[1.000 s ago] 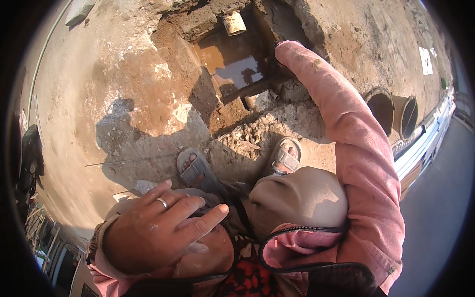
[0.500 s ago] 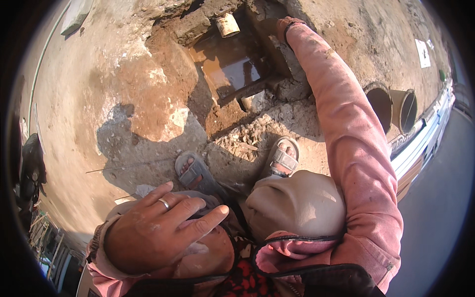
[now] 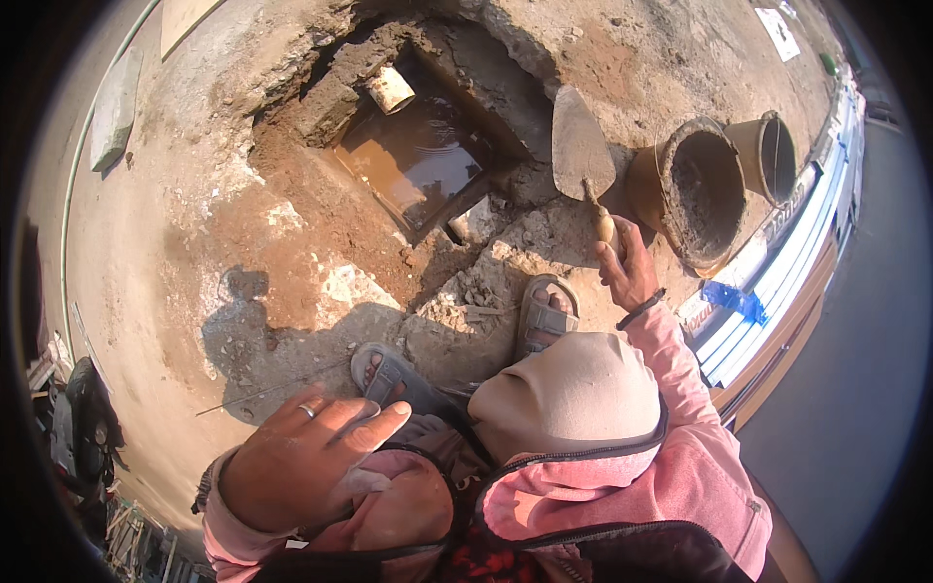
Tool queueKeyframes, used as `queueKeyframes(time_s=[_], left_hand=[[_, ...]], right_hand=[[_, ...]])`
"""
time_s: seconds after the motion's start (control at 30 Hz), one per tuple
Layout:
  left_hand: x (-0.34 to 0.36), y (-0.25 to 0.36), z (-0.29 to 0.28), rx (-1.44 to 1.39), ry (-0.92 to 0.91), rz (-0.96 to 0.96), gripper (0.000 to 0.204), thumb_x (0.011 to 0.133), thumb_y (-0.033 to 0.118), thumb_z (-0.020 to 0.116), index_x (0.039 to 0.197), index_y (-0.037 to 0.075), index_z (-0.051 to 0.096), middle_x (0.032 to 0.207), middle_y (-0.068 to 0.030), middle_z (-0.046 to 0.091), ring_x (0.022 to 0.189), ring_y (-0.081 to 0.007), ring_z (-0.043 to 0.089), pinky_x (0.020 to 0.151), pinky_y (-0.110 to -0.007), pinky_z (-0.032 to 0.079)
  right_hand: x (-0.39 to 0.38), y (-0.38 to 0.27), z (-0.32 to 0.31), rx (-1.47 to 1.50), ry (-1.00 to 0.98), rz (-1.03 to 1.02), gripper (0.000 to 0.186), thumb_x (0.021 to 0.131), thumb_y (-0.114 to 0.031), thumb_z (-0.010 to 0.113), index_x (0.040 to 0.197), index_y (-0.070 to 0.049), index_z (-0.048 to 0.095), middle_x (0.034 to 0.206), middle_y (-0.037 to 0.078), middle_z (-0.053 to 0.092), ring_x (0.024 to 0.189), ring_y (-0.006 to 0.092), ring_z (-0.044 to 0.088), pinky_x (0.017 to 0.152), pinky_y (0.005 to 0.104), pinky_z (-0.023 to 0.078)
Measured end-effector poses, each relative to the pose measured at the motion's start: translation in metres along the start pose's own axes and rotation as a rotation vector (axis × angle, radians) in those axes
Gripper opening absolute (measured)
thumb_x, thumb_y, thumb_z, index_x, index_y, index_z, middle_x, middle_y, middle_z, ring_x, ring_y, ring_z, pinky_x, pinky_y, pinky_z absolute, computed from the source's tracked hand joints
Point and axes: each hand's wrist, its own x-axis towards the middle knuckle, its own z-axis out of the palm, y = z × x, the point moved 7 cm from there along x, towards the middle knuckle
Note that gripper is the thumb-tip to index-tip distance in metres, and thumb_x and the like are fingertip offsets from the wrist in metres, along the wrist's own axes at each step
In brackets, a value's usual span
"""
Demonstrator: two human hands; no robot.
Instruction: The person repairs a drainage hole by applying mortar around the edges using a trowel.
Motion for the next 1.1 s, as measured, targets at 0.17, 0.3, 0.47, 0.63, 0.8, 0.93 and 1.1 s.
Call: queueKeyframes(time_s=[0.17, 0.3, 0.47, 0.63, 0.8, 0.93, 1.1], left_hand=[[0.011, -0.001, 0.003, -0.055, -0.122, -0.041, 0.06, 0.075, 0.028, 0.066, 0.128, 0.008, 0.047, 0.101, -0.0142, 0.055, 0.091, -0.033, 0.055, 0.083, -0.041, 0.045], [0.038, 0.007, 0.006, -0.063, -0.249, -0.043, 0.062, 0.075, 0.028, 0.066, 0.129, 0.007, 0.045, 0.107, -0.0174, 0.056, 0.094, -0.0342, 0.055, 0.08, -0.041, 0.045], [0.064, 0.024, 0.015, -0.078, -0.254, -0.036, 0.056, 0.082, 0.031, 0.061, 0.13, 0.007, 0.044, 0.101, -0.0154, 0.058, 0.089, -0.035, 0.057, 0.081, -0.04, 0.045], [0.086, 0.008, 0.003, -0.292, -0.102, -0.157, 0.057, 0.085, 0.028, 0.06, 0.132, 0.002, 0.041, 0.112, -0.0181, 0.056, 0.096, -0.0327, 0.057, 0.083, -0.038, 0.046], [0.177, -0.027, 0.03, -0.845, -0.02, -0.207, 0.06, 0.09, 0.03, 0.057, 0.135, -0.001, 0.034, 0.12, -0.016, 0.053, 0.101, -0.0177, 0.055, 0.088, -0.028, 0.043], [0.337, -0.029, 0.072, -1.015, 0.008, -0.256, 0.081, 0.084, 0.058, 0.052, 0.137, 0.0, 0.03, 0.132, -0.0151, 0.041, 0.115, -0.0235, 0.046, 0.091, -0.038, 0.041], [0.417, -0.001, 0.121, -1.119, 0.359, -0.33, 0.085, 0.083, 0.063, 0.047, 0.136, -0.001, 0.03, 0.134, -0.0169, 0.039, 0.12, -0.0273, 0.04, 0.101, -0.038, 0.033]], right_hand=[[-0.058, -0.037, -0.141, -0.547, 0.236, -0.151, 0.043, 0.08, -0.01, 0.058, 0.121, -0.005, 0.047, 0.098, 0.019, 0.062, 0.083, 0.0312, 0.063, 0.073, 0.0378, 0.049], [-0.052, -0.025, -0.232, -1.09, 0.144, 0.082, 0.049, 0.075, -0.009, 0.053, 0.124, -0.008, 0.05, 0.102, 0.018, 0.062, 0.089, 0.0348, 0.061, 0.076, 0.0418, 0.049], [0.036, 0.047, -0.218, -1.473, -0.132, 0.097, 0.027, 0.084, -0.009, 0.044, 0.108, -0.011, 0.054, 0.084, 0.016, 0.061, 0.08, 0.0356, 0.061, 0.066, 0.0452, 0.05], [0.016, 0.036, -0.163, -1.455, -0.227, -0.058, 0.022, 0.081, -0.009, 0.051, 0.1, 0.002, 0.052, 0.074, 0.018, 0.06, 0.072, 0.0323, 0.065, 0.061, 0.0392, 0.052], [0.001, -0.007, -0.208, -1.435, -0.254, -0.076, 0.03, 0.079, -0.006, 0.052, 0.109, -0.006, 0.049, 0.077, 0.015, 0.058, 0.071, 0.0305, 0.064, 0.055, 0.0401, 0.05], [0.039, 0.04, -0.232, -1.425, -0.013, -0.141, 0.034, 0.081, -0.009, 0.05, 0.114, -0.009, 0.043, 0.088, 0.016, 0.058, 0.07, 0.0342, 0.062, 0.058, 0.0431, 0.049], [-0.008, 0.053, -0.182, -1.227, -0.218, -0.178, 0.044, 0.075, -0.003, 0.049, 0.118, -0.009, 0.046, 0.078, 0.018, 0.057, 0.064, 0.034, 0.062, 0.055, 0.0417, 0.05]])
